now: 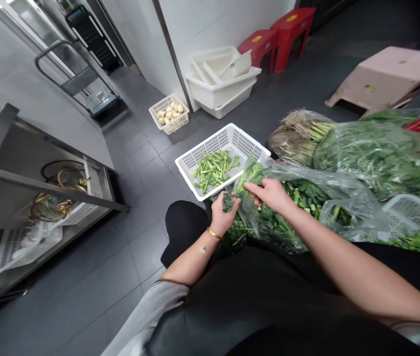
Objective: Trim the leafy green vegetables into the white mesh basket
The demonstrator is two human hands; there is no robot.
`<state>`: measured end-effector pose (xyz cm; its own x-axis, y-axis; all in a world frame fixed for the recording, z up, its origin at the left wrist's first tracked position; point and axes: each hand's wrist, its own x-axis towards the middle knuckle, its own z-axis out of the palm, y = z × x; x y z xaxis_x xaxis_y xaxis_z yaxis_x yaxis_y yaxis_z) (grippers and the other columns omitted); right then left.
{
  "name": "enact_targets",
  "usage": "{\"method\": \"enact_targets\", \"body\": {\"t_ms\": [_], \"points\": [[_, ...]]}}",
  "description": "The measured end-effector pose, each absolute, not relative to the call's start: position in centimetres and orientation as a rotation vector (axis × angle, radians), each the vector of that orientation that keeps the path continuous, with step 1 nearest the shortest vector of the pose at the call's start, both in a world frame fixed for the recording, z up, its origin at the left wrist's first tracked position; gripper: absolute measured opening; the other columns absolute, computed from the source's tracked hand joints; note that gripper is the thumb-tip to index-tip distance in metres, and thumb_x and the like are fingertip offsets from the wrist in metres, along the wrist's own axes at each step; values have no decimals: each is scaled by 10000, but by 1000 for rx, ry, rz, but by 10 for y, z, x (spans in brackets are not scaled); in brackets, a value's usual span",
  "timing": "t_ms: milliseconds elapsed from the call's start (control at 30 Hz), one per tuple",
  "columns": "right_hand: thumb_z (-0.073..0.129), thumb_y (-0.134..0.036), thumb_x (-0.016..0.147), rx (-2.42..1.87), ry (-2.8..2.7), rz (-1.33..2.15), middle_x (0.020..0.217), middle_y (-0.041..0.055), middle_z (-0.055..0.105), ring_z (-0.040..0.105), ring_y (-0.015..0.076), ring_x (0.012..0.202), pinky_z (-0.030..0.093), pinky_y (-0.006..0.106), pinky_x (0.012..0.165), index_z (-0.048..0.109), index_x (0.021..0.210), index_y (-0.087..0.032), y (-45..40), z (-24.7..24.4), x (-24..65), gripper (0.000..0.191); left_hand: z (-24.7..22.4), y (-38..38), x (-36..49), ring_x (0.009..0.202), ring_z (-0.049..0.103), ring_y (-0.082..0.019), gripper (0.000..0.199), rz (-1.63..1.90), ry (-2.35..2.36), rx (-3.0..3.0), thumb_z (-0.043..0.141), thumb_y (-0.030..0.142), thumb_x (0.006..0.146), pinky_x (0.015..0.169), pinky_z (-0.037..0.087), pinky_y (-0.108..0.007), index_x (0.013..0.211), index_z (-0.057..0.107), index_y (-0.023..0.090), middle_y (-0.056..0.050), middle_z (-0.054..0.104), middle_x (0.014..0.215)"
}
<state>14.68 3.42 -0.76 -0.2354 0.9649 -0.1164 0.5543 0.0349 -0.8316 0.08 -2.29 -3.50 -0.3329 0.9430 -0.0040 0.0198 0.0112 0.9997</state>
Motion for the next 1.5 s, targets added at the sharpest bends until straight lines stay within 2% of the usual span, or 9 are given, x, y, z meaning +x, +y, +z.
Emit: {"method": "enact_targets", "body": {"t_ms": [167,367,500,667,800,967,1100,1300,1500], "points": [[477,-464,831,-1154,-2188,646,604,72,602,525,149,548,322,256,500,629,671,-156,2,-7,129,379,-36,-13,-1,570,515,-104,243,1478,1509,891,759,299,626,607,419,-237,745,600,160,15,568,632],[383,-580,849,-1129,-1876,1397,477,20,518,451,118,415,334,252,436,596,630,-156,7,-17,145,523,-26,-10,-11,377,300,-21,247,1208,901,271,648,344,761,416,312,-179,744,523,131,55,426,531],[483,-618,793,-982,-1602,1694,444,-14,468,418,102,403,369,256,448,490,538,-187,45,-15,153,501,-22,-21,-6,362,327,-32,291,1027,771,242,595,405,798,397,339,-187,797,567,116,47,430,518],[495,-496,837,-1275,-1975,934,553,33,569,505,149,508,361,258,495,607,707,-172,32,-12,133,366,-32,-16,8,375,426,-63,355,1292,1082,543,736,423,652,414,390,-215,755,553,137,36,514,517],[416,-293,893,-730,-2477,509,713,62,630,553,160,627,362,254,544,625,826,-182,-12,-25,122,246,-36,-4,2,358,388,-41,387,1471,1189,454,756,426,618,396,352,-189,752,512,157,64,482,494],[513,-330,856,-1039,-2640,807,745,78,641,589,185,674,417,279,620,617,918,-152,-11,-55,133,215,-28,-6,-15,340,359,-41,411,1621,1214,561,747,447,633,388,325,-188,820,505,172,85,447,462],[665,-448,713,-1306,-2673,1174,742,88,665,620,227,662,432,305,586,591,1117,-134,27,-48,138,516,-30,-19,-16,394,439,-66,405,1601,1328,729,735,426,659,407,346,-194,890,527,166,58,508,509],[490,-644,781,-1377,-1844,1399,400,-28,486,486,128,389,390,261,476,493,616,-193,54,-12,123,480,-28,-27,0,438,459,-66,352,1515,1359,845,750,387,650,456,390,-205,853,568,165,43,538,547],[385,-512,888,-971,-1633,1441,534,-28,547,543,122,519,432,251,569,431,657,-213,31,-29,135,380,-13,-22,13,332,293,-21,381,1269,962,448,701,458,676,372,302,-196,645,484,147,59,424,438]]}}
